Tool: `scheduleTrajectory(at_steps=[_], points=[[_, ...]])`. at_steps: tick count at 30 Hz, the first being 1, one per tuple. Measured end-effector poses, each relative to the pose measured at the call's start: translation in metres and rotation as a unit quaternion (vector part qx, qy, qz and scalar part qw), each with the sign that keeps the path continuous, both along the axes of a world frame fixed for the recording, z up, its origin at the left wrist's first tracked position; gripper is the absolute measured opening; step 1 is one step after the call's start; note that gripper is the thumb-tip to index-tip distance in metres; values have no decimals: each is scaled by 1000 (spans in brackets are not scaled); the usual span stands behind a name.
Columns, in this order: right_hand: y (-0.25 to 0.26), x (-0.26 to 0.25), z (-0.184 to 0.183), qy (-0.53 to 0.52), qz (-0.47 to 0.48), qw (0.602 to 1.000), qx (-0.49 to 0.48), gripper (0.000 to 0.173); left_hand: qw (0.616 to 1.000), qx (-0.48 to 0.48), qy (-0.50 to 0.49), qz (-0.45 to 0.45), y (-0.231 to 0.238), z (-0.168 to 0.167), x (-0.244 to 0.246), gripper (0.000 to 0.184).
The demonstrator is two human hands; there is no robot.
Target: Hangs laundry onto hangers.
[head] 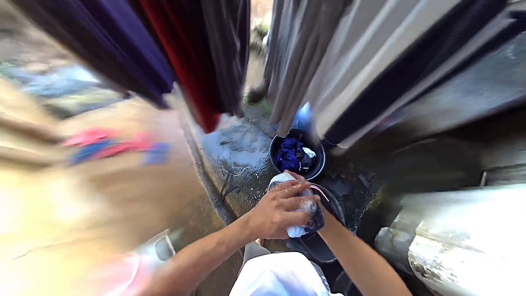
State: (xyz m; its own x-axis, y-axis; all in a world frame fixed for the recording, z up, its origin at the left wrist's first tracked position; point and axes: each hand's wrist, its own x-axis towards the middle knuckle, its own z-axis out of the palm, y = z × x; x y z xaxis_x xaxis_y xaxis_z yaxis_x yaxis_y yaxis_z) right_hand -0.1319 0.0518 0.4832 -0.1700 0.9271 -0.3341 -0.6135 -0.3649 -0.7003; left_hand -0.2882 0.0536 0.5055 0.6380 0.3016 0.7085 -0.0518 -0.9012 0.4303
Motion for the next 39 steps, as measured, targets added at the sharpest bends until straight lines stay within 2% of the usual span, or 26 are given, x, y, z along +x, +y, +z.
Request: scheduleTrajectory(at_steps=[1,3,5,6,8,11,14,17,20,21,24,26,28,31,32,33,34,35,36,38,39], points=[[17,0,-8,34,100,994,-6,39,999,36,30,-23,3,8,-9,16],[45,-7,-3,1,253,967,-7,39,990,100,85,-52,7,21,-21,16],[67,-26,27,-170,329,929,30,39,974,160,148,-53,11,30,-29,19],[79,-36,37,-260,364,889,95,39,965,179,182,-53,14,33,-32,20],[102,-57,46,-388,421,786,235,39,941,212,259,-44,22,34,-33,21],[128,-96,62,-508,476,681,227,35,892,251,375,-6,34,28,-33,21],[135,-133,74,-591,502,606,181,39,852,239,466,21,44,12,-38,20],[138,-158,66,-635,491,572,169,37,824,185,534,34,54,-5,-47,20],[141,-177,55,-659,473,559,169,34,823,82,558,59,65,-25,-57,20],[142,-183,52,-667,465,557,171,32,826,31,557,80,67,-28,-60,22],[143,-196,46,-685,448,546,182,29,801,-171,561,124,73,-16,-65,29],[147,-202,41,-691,440,541,189,29,795,-208,557,124,78,-18,-69,32],[149,-205,34,-695,429,542,196,30,799,-172,564,114,81,-26,-73,30],[154,-203,25,-692,415,558,193,33,806,-185,547,126,84,-30,-76,29],[156,-200,21,-687,409,570,189,34,820,-136,543,120,84,-36,-78,28],[160,-194,16,-675,401,592,180,37,840,-36,532,101,85,-45,-82,25],[164,-184,9,-651,389,630,167,40,858,93,501,68,88,-56,-88,19],[167,-170,1,-617,359,684,149,42,883,176,434,34,91,-65,-94,16],[167,-153,-9,-573,310,749,120,43,907,213,363,12,92,-73,-100,16],[152,-113,-29,-446,191,873,48,46,942,201,262,56,80,-86,-116,15],[137,-91,-40,-372,133,918,21,47,961,139,215,108,69,-95,-123,11]])
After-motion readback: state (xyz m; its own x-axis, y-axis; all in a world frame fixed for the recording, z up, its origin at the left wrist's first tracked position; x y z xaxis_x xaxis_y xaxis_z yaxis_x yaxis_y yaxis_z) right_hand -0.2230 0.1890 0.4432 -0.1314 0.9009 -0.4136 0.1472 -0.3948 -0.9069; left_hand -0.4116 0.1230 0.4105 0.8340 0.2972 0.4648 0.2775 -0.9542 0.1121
